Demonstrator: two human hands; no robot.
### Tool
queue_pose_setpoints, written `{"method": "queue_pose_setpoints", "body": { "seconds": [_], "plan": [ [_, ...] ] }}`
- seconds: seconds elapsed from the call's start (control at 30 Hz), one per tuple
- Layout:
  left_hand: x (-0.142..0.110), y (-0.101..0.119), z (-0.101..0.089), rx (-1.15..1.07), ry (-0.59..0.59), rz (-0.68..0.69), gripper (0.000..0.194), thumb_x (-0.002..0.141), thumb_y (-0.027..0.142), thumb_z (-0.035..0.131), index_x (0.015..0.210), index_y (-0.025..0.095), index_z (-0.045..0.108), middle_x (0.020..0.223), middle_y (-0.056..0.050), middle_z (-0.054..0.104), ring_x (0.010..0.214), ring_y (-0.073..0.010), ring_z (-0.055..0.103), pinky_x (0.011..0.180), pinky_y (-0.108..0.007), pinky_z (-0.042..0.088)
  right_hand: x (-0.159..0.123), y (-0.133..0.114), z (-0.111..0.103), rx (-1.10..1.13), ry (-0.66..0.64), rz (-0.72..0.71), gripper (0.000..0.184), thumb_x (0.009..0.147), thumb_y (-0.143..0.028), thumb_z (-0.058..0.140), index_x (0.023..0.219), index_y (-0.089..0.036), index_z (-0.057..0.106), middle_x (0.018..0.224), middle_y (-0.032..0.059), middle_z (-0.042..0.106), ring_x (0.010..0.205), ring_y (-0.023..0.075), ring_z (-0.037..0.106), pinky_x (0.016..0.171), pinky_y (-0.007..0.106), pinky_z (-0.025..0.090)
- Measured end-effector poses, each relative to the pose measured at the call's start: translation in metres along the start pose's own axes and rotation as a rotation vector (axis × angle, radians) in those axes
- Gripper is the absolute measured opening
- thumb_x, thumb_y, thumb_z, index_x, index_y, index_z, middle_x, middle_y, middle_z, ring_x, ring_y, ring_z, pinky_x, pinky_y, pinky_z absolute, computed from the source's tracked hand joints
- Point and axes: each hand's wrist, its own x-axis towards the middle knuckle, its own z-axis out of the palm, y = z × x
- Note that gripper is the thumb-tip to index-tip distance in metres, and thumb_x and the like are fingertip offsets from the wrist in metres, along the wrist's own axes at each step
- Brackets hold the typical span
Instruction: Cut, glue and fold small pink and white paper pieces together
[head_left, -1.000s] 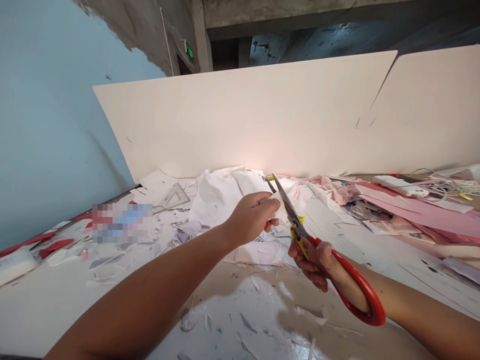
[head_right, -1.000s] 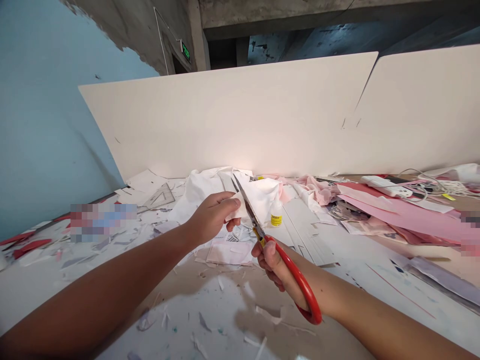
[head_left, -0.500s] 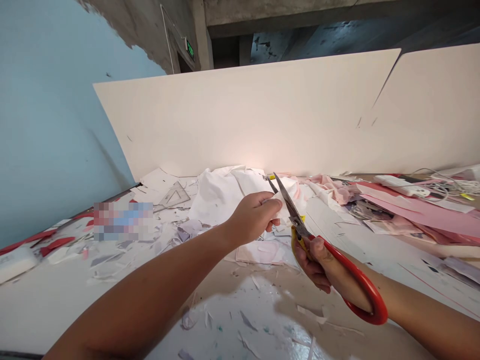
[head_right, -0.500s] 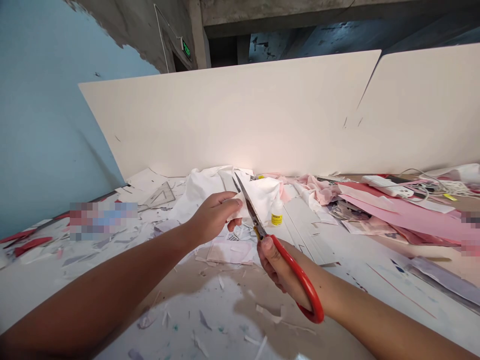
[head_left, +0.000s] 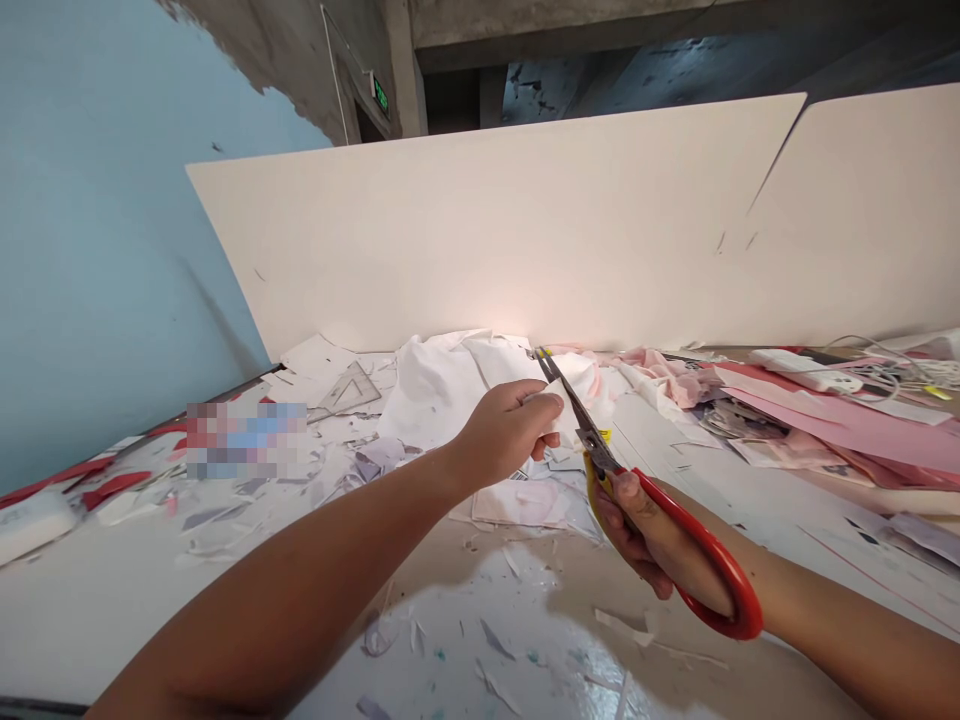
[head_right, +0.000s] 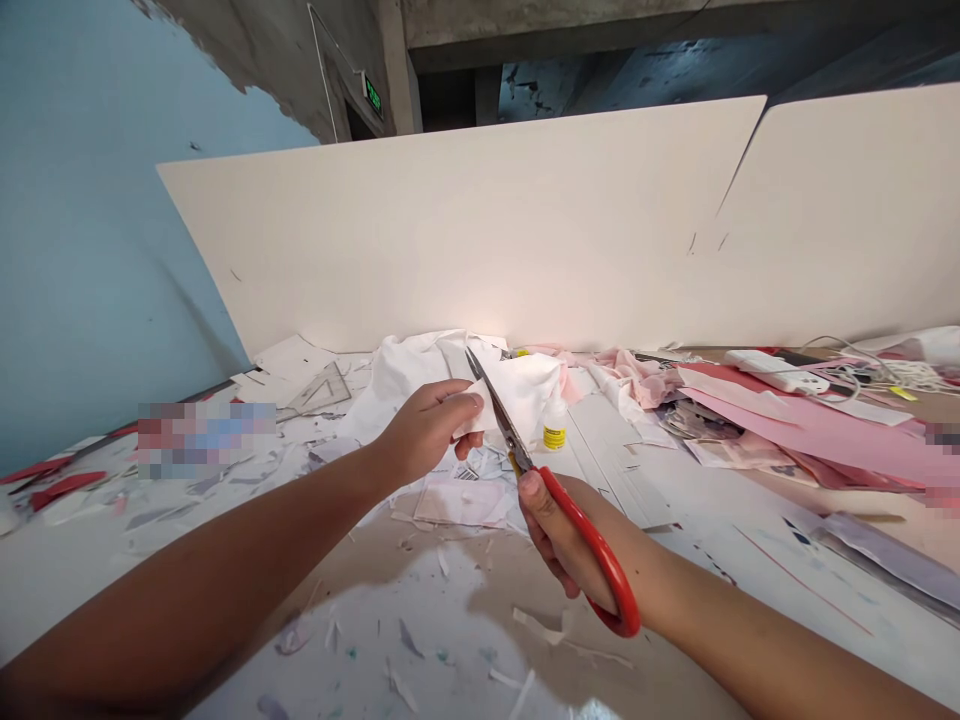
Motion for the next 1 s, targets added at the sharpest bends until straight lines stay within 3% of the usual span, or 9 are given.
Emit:
{"method": "queue_pose_setpoints", "body": {
  "seconds": [0.17, 0.27, 0.37, 0.43, 0.57, 0.7, 1.0],
  "plan": [
    [-0.002, 0.002, 0.000, 0.020, -0.039, -0.014, 0.024, 0.077, 0.026, 0.042, 0.055, 0.018, 0.036, 0.051, 0.002, 0.045, 0.047, -0.0076, 0.045, 0.048, -0.021, 0.036, 0.005, 0.004, 0.001, 0.246, 0.110, -0.064, 0.052, 0.076, -0.069, 0.027, 0.072, -0.020, 0.043, 0.050, -0.0045, 0.044, 0.047, 0.0134, 0.052, 0.048, 0.026, 0.040],
    [-0.005, 0.003, 0.003, 0.080, -0.271, -0.094, 0.022, 0.076, 0.028, 0.046, 0.057, 0.017, 0.042, 0.054, 0.001, 0.051, 0.046, -0.0074, 0.044, 0.047, -0.021, 0.036, 0.008, 0.003, -0.002, 0.417, 0.163, -0.121, 0.046, 0.074, -0.065, 0.043, 0.076, -0.019, 0.047, 0.063, -0.0002, 0.055, 0.060, 0.0169, 0.060, 0.061, 0.031, 0.047],
    [-0.008, 0.002, 0.007, 0.118, -0.531, -0.213, 0.019, 0.075, 0.032, 0.049, 0.065, 0.016, 0.050, 0.064, -0.001, 0.055, 0.052, -0.0081, 0.047, 0.051, -0.022, 0.039, 0.010, 0.002, -0.005, 0.409, 0.231, -0.128, 0.036, 0.067, -0.051, 0.063, 0.076, -0.019, 0.049, 0.065, -0.0011, 0.056, 0.056, 0.0150, 0.058, 0.053, 0.027, 0.044],
    [-0.009, 0.002, 0.009, 0.110, -0.580, -0.252, 0.020, 0.075, 0.036, 0.049, 0.071, 0.017, 0.053, 0.072, -0.001, 0.055, 0.058, -0.0088, 0.050, 0.056, -0.023, 0.041, 0.010, 0.002, -0.006, 0.343, 0.298, -0.109, 0.033, 0.065, -0.044, 0.067, 0.078, -0.020, 0.049, 0.060, -0.0033, 0.054, 0.051, 0.0135, 0.055, 0.047, 0.024, 0.039],
    [-0.009, 0.002, 0.008, 0.107, -0.587, -0.263, 0.018, 0.075, 0.035, 0.049, 0.076, 0.018, 0.055, 0.080, -0.001, 0.054, 0.065, -0.0095, 0.052, 0.059, -0.023, 0.042, 0.010, 0.002, -0.006, 0.262, 0.347, -0.098, 0.027, 0.068, -0.039, 0.066, 0.079, -0.022, 0.048, 0.059, -0.0050, 0.054, 0.052, 0.0129, 0.054, 0.051, 0.025, 0.040],
    [-0.008, 0.005, 0.005, 0.170, -0.596, -0.225, 0.015, 0.073, 0.032, 0.050, 0.075, 0.018, 0.056, 0.072, 0.000, 0.055, 0.060, -0.0091, 0.051, 0.054, -0.021, 0.040, 0.010, 0.002, -0.008, 0.198, 0.398, -0.111, 0.025, 0.069, -0.039, 0.065, 0.075, -0.022, 0.048, 0.061, -0.0052, 0.053, 0.058, 0.0127, 0.053, 0.057, 0.026, 0.040],
    [0.000, -0.007, 0.007, 0.091, -0.295, -0.116, 0.012, 0.069, 0.029, 0.053, 0.067, 0.019, 0.048, 0.065, 0.003, 0.053, 0.061, -0.0092, 0.051, 0.052, -0.020, 0.035, 0.014, -0.002, -0.007, 0.496, 0.553, -0.150, 0.041, 0.059, -0.038, 0.074, 0.073, -0.022, 0.039, 0.064, -0.0061, 0.053, 0.061, 0.0152, 0.059, 0.059, 0.029, 0.043]
  ]
}}
